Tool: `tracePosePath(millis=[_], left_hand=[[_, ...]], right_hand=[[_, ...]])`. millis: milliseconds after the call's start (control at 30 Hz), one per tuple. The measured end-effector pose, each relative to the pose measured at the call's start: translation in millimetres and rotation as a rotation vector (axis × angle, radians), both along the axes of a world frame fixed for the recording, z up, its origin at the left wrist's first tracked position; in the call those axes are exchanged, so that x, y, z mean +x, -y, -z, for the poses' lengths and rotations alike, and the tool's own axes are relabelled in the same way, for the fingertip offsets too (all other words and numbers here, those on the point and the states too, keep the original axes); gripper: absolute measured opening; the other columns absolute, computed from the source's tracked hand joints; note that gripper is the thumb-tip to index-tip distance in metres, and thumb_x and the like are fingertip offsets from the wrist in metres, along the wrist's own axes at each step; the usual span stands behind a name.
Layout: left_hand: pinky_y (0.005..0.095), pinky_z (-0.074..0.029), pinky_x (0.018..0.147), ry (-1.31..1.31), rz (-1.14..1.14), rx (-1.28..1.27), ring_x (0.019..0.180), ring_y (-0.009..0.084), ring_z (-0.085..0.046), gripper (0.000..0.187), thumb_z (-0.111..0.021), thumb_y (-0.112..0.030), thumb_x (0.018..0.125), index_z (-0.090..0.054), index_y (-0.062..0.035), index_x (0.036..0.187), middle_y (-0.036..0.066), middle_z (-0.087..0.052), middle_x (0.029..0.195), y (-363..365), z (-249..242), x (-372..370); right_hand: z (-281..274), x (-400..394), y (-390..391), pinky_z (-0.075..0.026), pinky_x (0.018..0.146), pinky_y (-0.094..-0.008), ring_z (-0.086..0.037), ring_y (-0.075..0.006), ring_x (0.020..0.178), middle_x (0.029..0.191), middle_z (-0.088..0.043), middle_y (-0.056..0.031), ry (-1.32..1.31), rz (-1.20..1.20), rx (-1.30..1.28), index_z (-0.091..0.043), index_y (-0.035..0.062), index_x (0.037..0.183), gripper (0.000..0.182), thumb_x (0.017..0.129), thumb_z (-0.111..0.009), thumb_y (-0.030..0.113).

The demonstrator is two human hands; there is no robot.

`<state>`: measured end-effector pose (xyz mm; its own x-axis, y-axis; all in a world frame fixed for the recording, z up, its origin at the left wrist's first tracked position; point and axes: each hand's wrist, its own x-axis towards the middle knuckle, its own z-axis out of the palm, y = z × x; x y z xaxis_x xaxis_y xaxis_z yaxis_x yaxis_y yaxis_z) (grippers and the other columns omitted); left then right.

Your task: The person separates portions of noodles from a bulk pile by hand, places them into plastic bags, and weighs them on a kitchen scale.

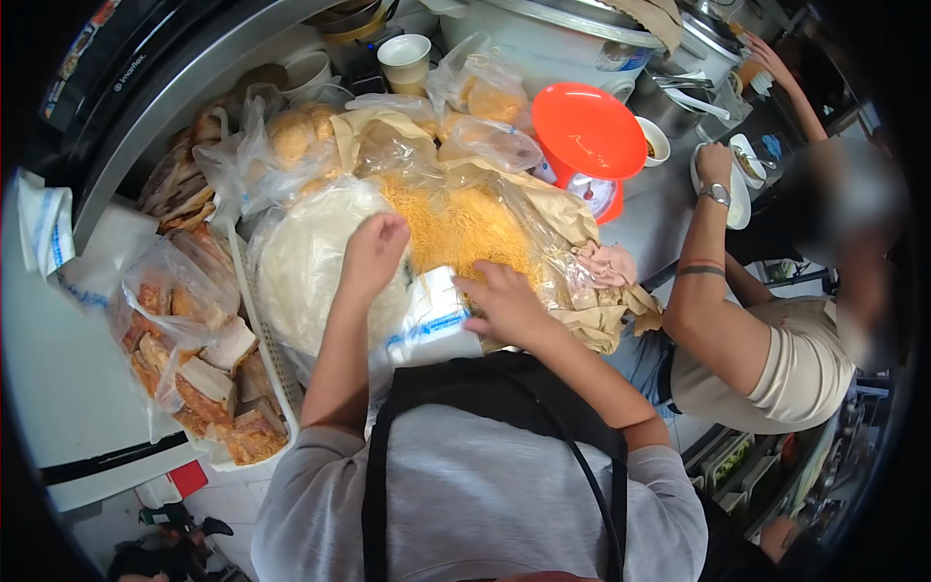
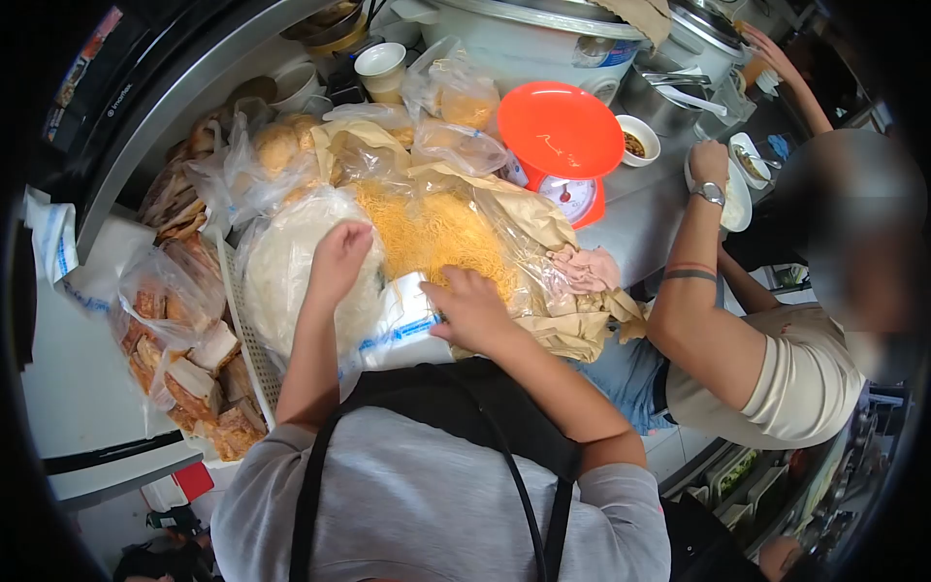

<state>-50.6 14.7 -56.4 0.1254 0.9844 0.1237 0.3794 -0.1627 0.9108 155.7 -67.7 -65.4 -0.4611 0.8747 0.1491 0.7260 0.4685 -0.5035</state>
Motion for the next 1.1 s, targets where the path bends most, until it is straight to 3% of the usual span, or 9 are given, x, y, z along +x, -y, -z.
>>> tracePosePath(millis=[133,300,467,667,800,900,967,1067,1100], left_hand=[[0.0256,-0.043,0.061,-0.12,-0.141,-0.045,0.067,0.0164,-0.055,0.014,-0.057,-0.014,0.074,-0.056,-0.0017,0.08,0.01,-0.056,0.071,53,16,-20],[0.0333,-0.044,0.061,-0.79,-0.067,-0.481,0.067,0.0258,-0.058,0.032,-0.056,-0.034,0.071,-0.059,-0.0028,0.077,0.012,-0.058,0.068,106,-9,-57],[0.031,-0.045,0.063,-0.748,-0.093,-0.479,0.069,0.0253,-0.058,0.036,-0.058,-0.034,0.072,-0.056,-0.0008,0.085,0.014,-0.06,0.076,130,-20,-53],[0.0291,-0.044,0.064,-0.353,0.044,-0.464,0.072,0.0216,-0.058,0.038,-0.06,-0.03,0.072,-0.054,0.0008,0.093,0.013,-0.059,0.076,112,-9,-48],[0.0263,-0.043,0.072,-0.068,0.172,-0.509,0.084,0.0137,-0.053,0.042,-0.056,-0.016,0.077,-0.042,0.0026,0.112,0.01,-0.055,0.095,100,4,-27],[0.0281,-0.044,0.07,0.398,0.249,-0.371,0.081,0.0201,-0.055,0.044,-0.058,-0.023,0.075,-0.045,0.0038,0.109,0.016,-0.056,0.092,83,3,1],[0.0293,-0.044,0.069,0.259,0.165,-0.285,0.079,0.0214,-0.057,0.032,-0.054,-0.016,0.076,-0.05,0.0026,0.102,0.016,-0.058,0.087,74,-7,7],[0.0316,-0.044,0.067,0.11,-0.002,-0.206,0.075,0.0259,-0.058,0.021,-0.049,-0.01,0.076,-0.055,0.0006,0.093,0.018,-0.059,0.08,57,-6,1],[0.0319,-0.044,0.067,0.075,-0.031,-0.17,0.075,0.0267,-0.058,0.021,-0.049,-0.01,0.076,-0.055,0.0004,0.093,0.018,-0.059,0.08,52,-7,-4]], right_hand=[[1,-33,-13,-0.034,0.083,-0.0406,-0.04,-0.0298,0.102,0.111,-0.042,-0.0131,0.024,-0.13,0.028,-0.042,0.0118,0.116,0.067,0.059,-0.069,0.034],[22,-54,-22,-0.033,0.082,-0.0398,-0.039,-0.0275,0.103,0.11,-0.043,-0.0116,0.165,-0.061,-0.127,-0.041,0.0059,0.115,0.07,0.058,-0.069,0.036],[32,-50,-33,-0.038,0.078,-0.0372,-0.051,-0.027,0.089,0.09,-0.056,-0.0128,0.12,-0.068,-0.075,-0.053,0.0044,0.094,0.031,0.07,-0.059,0.024],[1,-16,-39,-0.043,0.07,-0.0363,-0.054,-0.0312,0.079,0.086,-0.056,-0.016,-0.001,-0.074,-0.157,-0.054,0.0018,0.09,0.026,0.071,-0.058,0.019],[-18,8,-50,-0.043,0.065,-0.0309,-0.055,-0.022,0.073,0.081,-0.057,-0.0117,-0.375,0.061,-0.271,-0.052,0.0003,0.089,0.021,0.072,-0.059,0.013],[-23,4,-55,-0.043,0.061,-0.0252,-0.053,-0.0142,0.067,0.076,-0.056,-0.0081,-0.692,0.124,-0.416,-0.051,0.0,0.089,0.02,0.073,-0.06,0.01],[-23,-8,-55,-0.041,0.059,-0.0218,-0.051,-0.0101,0.065,0.073,-0.055,-0.0061,-0.868,0.128,-0.394,-0.051,-0.0001,0.089,0.02,0.073,-0.06,0.009],[-13,-9,-61,-0.043,0.066,-0.0263,-0.055,-0.0169,0.073,0.081,-0.057,-0.011,-0.829,0.179,-0.503,-0.05,-0.0004,0.097,0.032,0.072,-0.062,0.016],[-8,-6,-63,-0.043,0.069,-0.028,-0.055,-0.0195,0.078,0.086,-0.056,-0.0128,-0.592,0.194,-0.399,-0.05,-0.0006,0.1,0.037,0.071,-0.063,0.019]])
